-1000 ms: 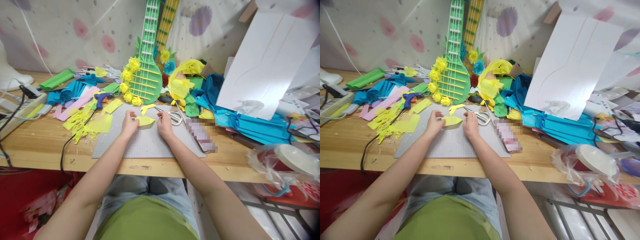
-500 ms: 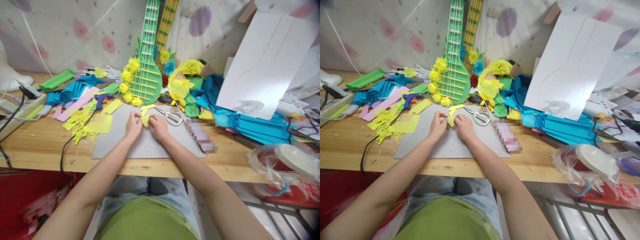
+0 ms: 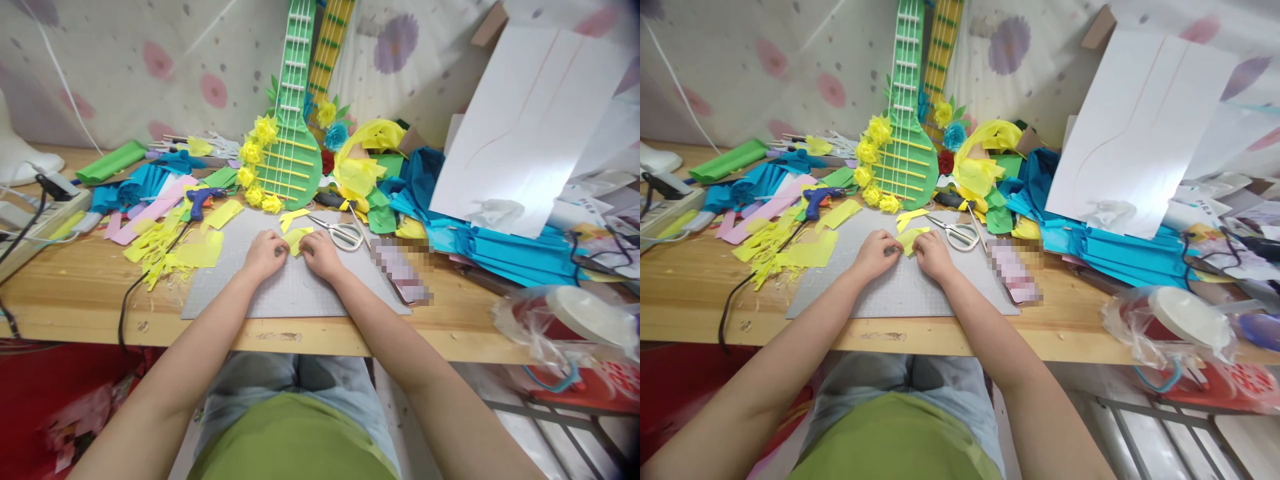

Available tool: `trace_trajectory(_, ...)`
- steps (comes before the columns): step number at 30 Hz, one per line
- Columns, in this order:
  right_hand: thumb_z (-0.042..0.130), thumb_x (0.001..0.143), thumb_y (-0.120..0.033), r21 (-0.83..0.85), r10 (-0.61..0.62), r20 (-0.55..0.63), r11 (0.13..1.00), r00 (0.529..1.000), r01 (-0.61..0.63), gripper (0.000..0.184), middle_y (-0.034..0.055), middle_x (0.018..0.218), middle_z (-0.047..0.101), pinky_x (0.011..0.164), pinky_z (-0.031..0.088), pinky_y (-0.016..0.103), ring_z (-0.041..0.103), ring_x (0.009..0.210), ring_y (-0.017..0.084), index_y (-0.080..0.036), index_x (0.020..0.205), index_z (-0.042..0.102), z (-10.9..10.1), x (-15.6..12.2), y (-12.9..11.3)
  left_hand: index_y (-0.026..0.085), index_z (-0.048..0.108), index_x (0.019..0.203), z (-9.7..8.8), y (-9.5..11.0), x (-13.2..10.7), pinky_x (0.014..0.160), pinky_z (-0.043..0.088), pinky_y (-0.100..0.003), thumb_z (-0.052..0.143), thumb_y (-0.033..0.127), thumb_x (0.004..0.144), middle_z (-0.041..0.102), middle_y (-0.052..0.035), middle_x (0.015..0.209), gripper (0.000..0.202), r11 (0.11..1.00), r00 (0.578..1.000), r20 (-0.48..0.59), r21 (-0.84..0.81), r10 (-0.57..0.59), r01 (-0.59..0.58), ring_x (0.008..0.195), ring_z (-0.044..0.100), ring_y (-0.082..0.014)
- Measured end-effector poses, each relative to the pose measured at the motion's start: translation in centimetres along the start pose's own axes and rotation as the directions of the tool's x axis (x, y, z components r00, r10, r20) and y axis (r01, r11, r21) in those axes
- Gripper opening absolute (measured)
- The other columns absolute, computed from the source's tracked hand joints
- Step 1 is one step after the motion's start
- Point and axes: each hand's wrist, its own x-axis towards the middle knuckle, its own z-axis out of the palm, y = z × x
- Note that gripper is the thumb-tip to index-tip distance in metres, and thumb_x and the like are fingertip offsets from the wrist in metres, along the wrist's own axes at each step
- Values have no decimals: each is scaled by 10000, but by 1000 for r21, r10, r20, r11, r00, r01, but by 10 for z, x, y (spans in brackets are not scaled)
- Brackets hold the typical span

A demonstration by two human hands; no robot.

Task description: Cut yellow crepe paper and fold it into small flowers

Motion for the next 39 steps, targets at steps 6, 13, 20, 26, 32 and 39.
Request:
trace_trajectory(6, 467, 715, -60, -42, -7, 19, 999, 1000, 7, 214, 49, 874, 616, 822, 361, 335, 430, 908, 205, -192, 805, 610, -1, -1, -5, 216, 674, 765, 0, 2, 1, 836, 403, -333, 534, 198, 697, 572, -45, 811, 157, 1000, 1000, 25, 23, -5, 5, 870, 514, -195)
trace_trajectory(13, 508, 738, -116, -6, 41, 55, 999, 998, -41, 154, 26, 848, 630, 755, 378, 295, 481, 816, 173, -199, 838, 591, -2, 0, -9, 191, 672, 763, 2, 0, 1, 820, 411, -324, 529, 197, 698, 571, -53, 798, 158, 1000, 1000, 23, 8, 2, -2, 867, 523, -197)
trace_trajectory(20, 557, 728, -199, 143, 253, 31, 956, 967, -255, 126, -2, 801, 630, 683, 389, 261, 519, 726, 134, -206, 854, 558, 1, 2, -7, 180, 663, 787, 1, 4, 1, 832, 415, -323, 538, 188, 676, 582, -55, 804, 166, 999, 999, 33, 25, -39, 38, 879, 526, -200)
trace_trajectory(26, 531, 721, -221, 145, 351, 15, 926, 936, -349, 187, -7, 761, 625, 650, 389, 262, 537, 704, 142, -206, 907, 514, 7, 6, -11, 169, 656, 770, 4, 6, 3, 823, 419, -320, 531, 149, 652, 592, -63, 796, 174, 995, 997, 19, 62, -79, 78, 863, 535, -203)
trace_trajectory(32, 493, 723, -199, 61, 359, -29, 932, 933, -357, 225, 5, 736, 617, 652, 381, 275, 547, 711, 165, -193, 947, 479, 10, 7, -12, 161, 634, 721, 8, 11, 5, 801, 415, -325, 505, 249, 741, 593, -73, 773, 157, 986, 991, -28, 102, -129, 132, 831, 532, -203)
trace_trajectory(39, 467, 723, -182, -33, 363, -63, 930, 930, -365, 228, 33, 751, 612, 659, 369, 285, 547, 744, 192, -174, 951, 463, 12, 6, -17, 164, 619, 713, 9, 14, 6, 781, 402, -329, 517, 288, 768, 584, -77, 787, 170, 976, 985, -27, 133, -169, 171, 839, 521, -211)
